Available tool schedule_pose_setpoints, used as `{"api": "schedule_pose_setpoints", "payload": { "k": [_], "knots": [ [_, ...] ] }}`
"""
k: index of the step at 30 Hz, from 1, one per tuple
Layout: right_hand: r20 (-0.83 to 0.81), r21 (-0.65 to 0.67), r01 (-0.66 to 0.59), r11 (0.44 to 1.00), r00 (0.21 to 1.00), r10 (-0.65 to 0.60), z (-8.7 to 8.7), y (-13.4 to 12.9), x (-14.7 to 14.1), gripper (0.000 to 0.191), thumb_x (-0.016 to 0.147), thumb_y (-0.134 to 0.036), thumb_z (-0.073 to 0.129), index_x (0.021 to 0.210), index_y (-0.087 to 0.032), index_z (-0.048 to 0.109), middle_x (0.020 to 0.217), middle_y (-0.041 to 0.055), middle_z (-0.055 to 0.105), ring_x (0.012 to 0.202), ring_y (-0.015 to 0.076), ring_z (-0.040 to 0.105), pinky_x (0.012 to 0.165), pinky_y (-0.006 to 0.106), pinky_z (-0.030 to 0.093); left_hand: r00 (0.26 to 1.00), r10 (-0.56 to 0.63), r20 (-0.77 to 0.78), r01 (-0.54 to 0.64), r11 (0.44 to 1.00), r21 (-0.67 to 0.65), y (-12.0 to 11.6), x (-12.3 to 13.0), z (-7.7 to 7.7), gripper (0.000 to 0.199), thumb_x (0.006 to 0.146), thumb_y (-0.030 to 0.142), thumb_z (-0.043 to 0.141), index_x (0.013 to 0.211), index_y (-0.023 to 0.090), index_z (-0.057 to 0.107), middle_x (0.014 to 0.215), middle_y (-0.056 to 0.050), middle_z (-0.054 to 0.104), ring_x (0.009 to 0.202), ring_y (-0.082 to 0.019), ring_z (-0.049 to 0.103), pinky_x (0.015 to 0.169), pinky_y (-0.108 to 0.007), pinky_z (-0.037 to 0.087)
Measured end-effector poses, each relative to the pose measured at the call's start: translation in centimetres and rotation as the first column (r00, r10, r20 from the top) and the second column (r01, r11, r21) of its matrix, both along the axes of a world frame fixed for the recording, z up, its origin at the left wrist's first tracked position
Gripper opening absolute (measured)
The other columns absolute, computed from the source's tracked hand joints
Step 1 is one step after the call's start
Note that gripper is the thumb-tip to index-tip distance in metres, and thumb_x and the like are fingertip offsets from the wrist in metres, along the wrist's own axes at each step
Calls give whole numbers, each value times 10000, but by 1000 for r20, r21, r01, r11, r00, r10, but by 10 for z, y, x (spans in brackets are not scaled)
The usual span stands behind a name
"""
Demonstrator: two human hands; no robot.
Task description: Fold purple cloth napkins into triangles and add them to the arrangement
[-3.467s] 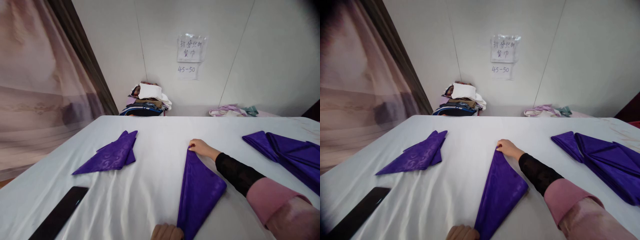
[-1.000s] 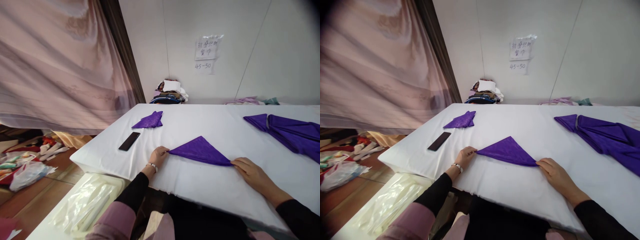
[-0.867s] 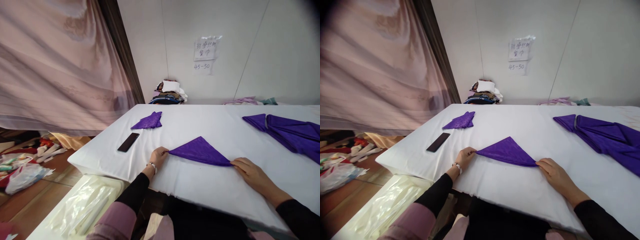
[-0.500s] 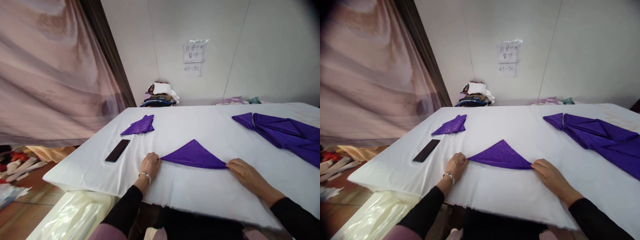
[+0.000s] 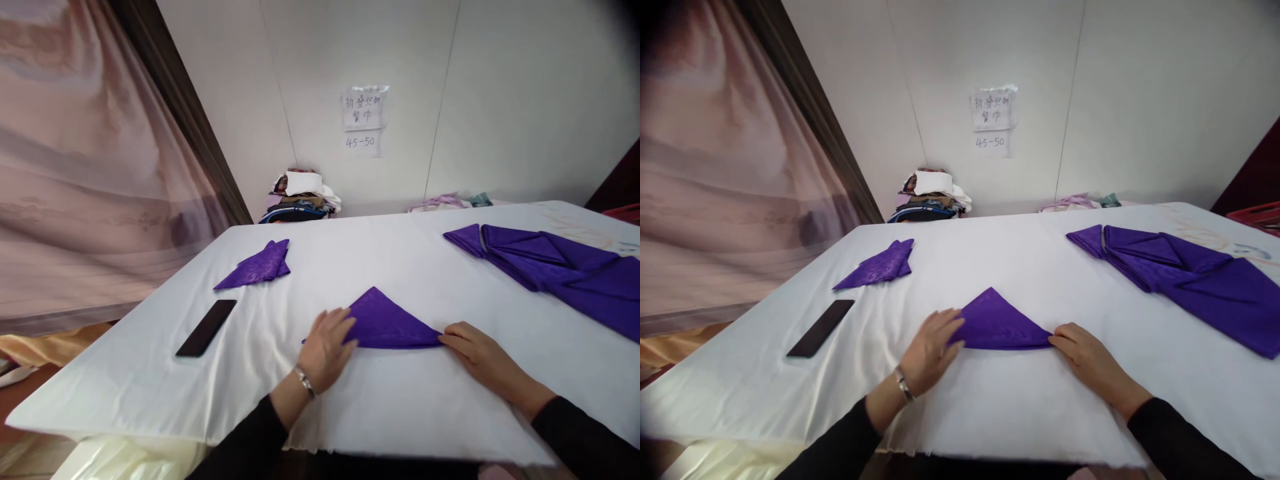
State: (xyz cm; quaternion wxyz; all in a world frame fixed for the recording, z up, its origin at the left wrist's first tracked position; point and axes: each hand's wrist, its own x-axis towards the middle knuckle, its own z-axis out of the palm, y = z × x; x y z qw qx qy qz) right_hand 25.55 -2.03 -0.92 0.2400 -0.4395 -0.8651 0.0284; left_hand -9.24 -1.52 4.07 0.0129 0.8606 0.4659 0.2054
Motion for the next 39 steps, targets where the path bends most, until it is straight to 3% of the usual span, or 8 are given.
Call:
{"api": "schedule_pose_setpoints", "payload": {
  "k": [3,9,15,19,25,30,34,39],
  "knots": [
    [6,-3,6,1000,1000,-6,3,-2,-1,296,891,-182,385,1002,-238,654,925,77,630,841,204,577,720,338,502,983,-148,-107,140,987,-79,9,29,-9,537,853,471,436,1323,217,378,1439,-91,333,1336,-252,249,1082,-519,195],
    [22,5,20,1000,1000,-20,-3,-9,5,289,878,-180,418,1063,-230,634,1021,90,620,924,215,571,792,356,500,971,-106,-216,50,967,-251,32,25,-38,704,827,624,326,1386,201,276,1475,-108,239,1361,-284,157,1077,-562,140],
    [22,57,43,997,999,-45,15,-8,5,270,851,-203,468,1069,-214,627,1099,97,616,1011,236,568,858,414,493,968,-108,-226,45,963,-267,30,24,-37,724,823,652,282,1401,219,237,1491,-83,194,1371,-274,113,1086,-553,105],
    [-54,68,-24,997,998,28,46,-4,-35,344,865,-239,475,1198,-187,544,1255,105,536,1204,251,438,982,457,405,962,-98,-253,28,963,-267,30,25,-36,719,822,651,284,1404,232,231,1494,-71,189,1371,-273,111,1090,-545,101],
    [-129,-141,-261,955,961,244,76,4,-140,523,910,-418,391,1363,-157,359,1441,95,322,1341,228,222,1094,440,236,945,-96,-313,42,984,-173,33,23,-54,660,853,518,366,1423,265,151,1487,-41,228,1366,-288,126,1088,-556,100],
    [-38,-369,-121,921,993,116,47,28,-165,706,878,-567,333,1410,-113,245,1480,134,196,1364,262,119,1102,478,140,945,-111,-309,60,984,-168,33,22,-54,648,864,478,359,1427,257,126,1490,-37,219,1364,-285,138,1089,-549,107],
    [71,-415,-9,910,997,43,16,26,-135,742,864,-599,315,1411,-104,243,1472,144,208,1361,262,138,1105,469,107,956,-111,-273,54,977,-206,33,22,-46,686,845,595,306,1408,211,226,1487,-78,216,1366,-278,135,1085,-544,131],
    [146,-334,65,940,989,-17,6,3,-88,695,865,-588,331,1422,-188,218,1483,100,183,1363,267,125,1093,496,103,965,-106,-241,54,976,-213,34,23,-44,713,829,636,293,1399,209,257,1478,-85,240,1363,-282,149,1080,-555,130]
  ]
}}
